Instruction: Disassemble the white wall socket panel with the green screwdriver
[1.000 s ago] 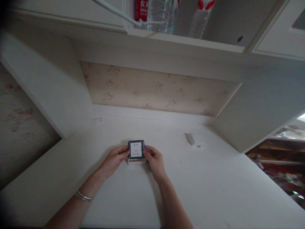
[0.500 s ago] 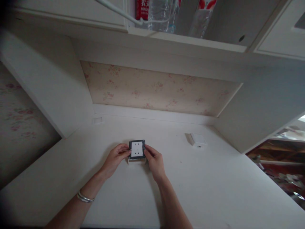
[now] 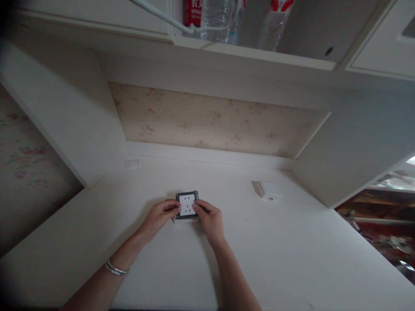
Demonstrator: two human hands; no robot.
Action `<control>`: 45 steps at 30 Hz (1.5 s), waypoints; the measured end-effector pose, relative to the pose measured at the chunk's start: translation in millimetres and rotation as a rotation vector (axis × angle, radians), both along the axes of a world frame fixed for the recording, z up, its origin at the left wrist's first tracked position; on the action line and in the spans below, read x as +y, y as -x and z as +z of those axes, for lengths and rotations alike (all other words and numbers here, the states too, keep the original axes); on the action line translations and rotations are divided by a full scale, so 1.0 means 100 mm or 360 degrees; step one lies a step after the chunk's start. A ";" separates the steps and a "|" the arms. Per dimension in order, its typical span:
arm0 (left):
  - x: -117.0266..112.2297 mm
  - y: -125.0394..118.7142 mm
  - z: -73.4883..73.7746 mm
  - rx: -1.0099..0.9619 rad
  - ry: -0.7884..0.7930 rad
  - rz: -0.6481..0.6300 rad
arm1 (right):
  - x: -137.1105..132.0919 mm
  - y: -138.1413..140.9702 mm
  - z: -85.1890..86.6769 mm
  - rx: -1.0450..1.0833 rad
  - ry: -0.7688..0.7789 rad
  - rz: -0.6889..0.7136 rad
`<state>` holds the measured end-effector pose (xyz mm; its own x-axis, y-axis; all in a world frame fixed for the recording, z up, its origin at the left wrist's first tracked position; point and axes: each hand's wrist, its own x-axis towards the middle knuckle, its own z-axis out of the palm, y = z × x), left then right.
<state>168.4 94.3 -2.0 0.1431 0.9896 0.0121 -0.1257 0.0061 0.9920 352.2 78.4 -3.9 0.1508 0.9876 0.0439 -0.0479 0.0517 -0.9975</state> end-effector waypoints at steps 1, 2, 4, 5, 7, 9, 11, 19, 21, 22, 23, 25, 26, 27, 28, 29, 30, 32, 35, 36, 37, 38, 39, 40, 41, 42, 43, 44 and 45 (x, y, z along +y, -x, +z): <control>0.00 0.00 0.00 -0.0003 -0.0001 0.0007 | -0.01 0.01 0.01 -0.0007 -0.0012 -0.0013; 0.00 0.00 0.00 -0.0002 -0.0009 0.0015 | -0.01 0.01 0.02 -0.0008 -0.0026 -0.0023; 0.00 0.00 0.00 0.0001 -0.0029 0.0030 | -0.02 0.02 0.02 -0.0005 -0.0047 -0.0044; 0.00 0.00 0.01 -0.0006 -0.0032 0.0032 | -0.02 0.02 0.02 -0.0002 -0.0056 -0.0051; -0.01 0.00 0.01 -0.0039 -0.0013 0.0016 | -0.02 0.03 0.02 0.0022 -0.0071 -0.0055; -0.02 0.00 0.02 -0.0069 0.0016 -0.0018 | -0.03 0.03 0.02 0.0082 -0.0080 -0.0033; -0.02 0.01 0.02 -0.0085 0.0038 -0.0037 | -0.03 0.03 0.02 0.0164 -0.0083 0.0016; 0.03 0.02 -0.07 -0.0176 0.0110 -0.0014 | -0.04 0.00 -0.01 0.0156 0.0045 0.0092; 0.02 0.02 -0.08 -0.0205 0.0111 -0.0039 | -0.04 0.00 -0.02 0.0221 0.0031 0.0097; 0.02 0.02 -0.07 -0.0209 0.0110 -0.0045 | -0.04 0.00 -0.02 0.0265 0.0025 0.0107; 0.01 0.02 -0.06 -0.0202 0.0108 -0.0049 | -0.04 0.00 -0.02 0.0309 0.0023 0.0115; 0.00 0.02 -0.05 -0.0156 0.0099 -0.0045 | -0.04 0.00 0.00 0.0362 0.0024 0.0109; -0.01 0.01 -0.04 -0.0129 0.0089 -0.0040 | -0.04 0.00 0.00 0.0355 0.0019 0.0103; -0.01 0.01 -0.03 -0.0105 0.0079 -0.0039 | -0.04 0.00 0.01 0.0330 0.0006 0.0101; -0.02 0.01 -0.02 -0.0085 0.0071 -0.0041 | -0.04 0.00 0.01 0.0298 -0.0009 0.0102; -0.02 0.01 -0.01 -0.0072 0.0062 -0.0042 | -0.04 0.00 0.01 0.0269 -0.0024 0.0105; -0.02 0.01 0.00 -0.0065 0.0052 -0.0039 | -0.04 0.00 0.01 0.0254 -0.0030 0.0108; -0.03 0.00 0.02 -0.0052 0.0037 -0.0019 | -0.04 0.00 0.00 0.0263 -0.0016 0.0099; -0.04 0.00 0.04 -0.0006 0.0014 0.0027 | -0.04 0.01 -0.02 0.0286 0.0019 0.0093; -0.04 0.00 0.05 0.0005 0.0011 0.0032 | -0.04 0.01 -0.02 0.0286 0.0024 0.0097; -0.05 0.00 0.05 0.0007 0.0014 0.0028 | -0.04 0.01 -0.03 0.0284 0.0026 0.0101; -0.05 0.00 0.05 0.0000 0.0021 0.0017 | -0.04 0.01 -0.03 0.0278 0.0023 0.0101; -0.05 0.00 0.05 -0.0015 0.0034 0.0006 | -0.04 0.00 -0.03 0.0266 0.0019 0.0097; -0.05 0.00 0.04 -0.0033 0.0049 -0.0001 | -0.04 0.00 -0.03 0.0245 0.0013 0.0096; -0.04 0.00 0.04 -0.0050 0.0065 0.0002 | -0.04 0.00 -0.03 0.0218 0.0000 0.0105; -0.04 0.01 0.03 -0.0063 0.0076 0.0010 | -0.04 0.00 -0.03 0.0191 -0.0020 0.0123; -0.03 0.01 0.02 -0.0075 0.0083 0.0019 | -0.04 0.00 -0.02 0.0172 -0.0044 0.0145; -0.03 0.01 0.01 -0.0088 0.0088 0.0029 | -0.04 0.00 -0.02 0.0162 -0.0064 0.0170; -0.02 0.02 0.00 -0.0098 0.0090 0.0031 | -0.04 0.00 -0.02 0.0166 -0.0075 0.0188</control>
